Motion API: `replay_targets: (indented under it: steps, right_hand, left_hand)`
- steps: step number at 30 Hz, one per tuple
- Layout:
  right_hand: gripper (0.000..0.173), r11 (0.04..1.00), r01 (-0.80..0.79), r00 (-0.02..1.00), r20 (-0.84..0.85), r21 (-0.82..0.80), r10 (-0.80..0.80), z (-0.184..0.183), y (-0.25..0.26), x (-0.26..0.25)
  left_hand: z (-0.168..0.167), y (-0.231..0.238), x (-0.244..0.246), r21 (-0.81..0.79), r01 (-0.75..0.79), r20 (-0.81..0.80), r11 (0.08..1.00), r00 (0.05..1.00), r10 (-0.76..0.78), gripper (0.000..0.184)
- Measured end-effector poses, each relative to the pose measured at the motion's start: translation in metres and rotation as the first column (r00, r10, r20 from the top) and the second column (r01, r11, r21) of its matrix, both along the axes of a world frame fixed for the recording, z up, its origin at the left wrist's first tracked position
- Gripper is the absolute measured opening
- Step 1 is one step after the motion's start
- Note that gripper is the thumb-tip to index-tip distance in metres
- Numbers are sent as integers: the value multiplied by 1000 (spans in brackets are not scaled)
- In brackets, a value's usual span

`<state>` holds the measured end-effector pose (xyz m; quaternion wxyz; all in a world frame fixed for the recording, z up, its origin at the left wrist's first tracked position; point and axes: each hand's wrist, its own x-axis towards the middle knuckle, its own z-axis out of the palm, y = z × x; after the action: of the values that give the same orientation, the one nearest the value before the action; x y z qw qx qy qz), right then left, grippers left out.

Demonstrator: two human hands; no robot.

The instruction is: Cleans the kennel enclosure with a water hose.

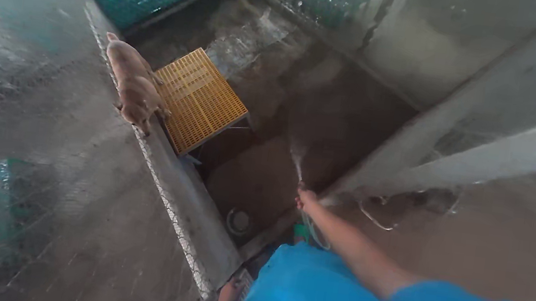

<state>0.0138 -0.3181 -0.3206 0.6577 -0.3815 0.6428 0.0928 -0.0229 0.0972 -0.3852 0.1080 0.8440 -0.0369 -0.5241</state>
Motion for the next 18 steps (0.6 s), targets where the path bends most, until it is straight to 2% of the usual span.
replay_targets:
  steps: [3,8,13,18]
  right_hand:
    - [39,1000,9,999,-43,17,-9,-6,-8,0]
    - [39,988,145,985,-91,-58,-149,-13,-32,-6]
    - [39,957,243,967,-33,-160,-251,-9,-55,-14]
    - [45,962,169,983,-35,-214,-181,-8,-55,-7]
  left_hand:
    - [9,0,3,24,-8,-8,1000,1000,8,40]
    - [5,6,4,17,-80,-7,997,997,80,40]
    - [16,-2,1,3,-93,-16,996,996,93,39]
    - [8,-5,-10,18,-80,-39,997,996,81,39]
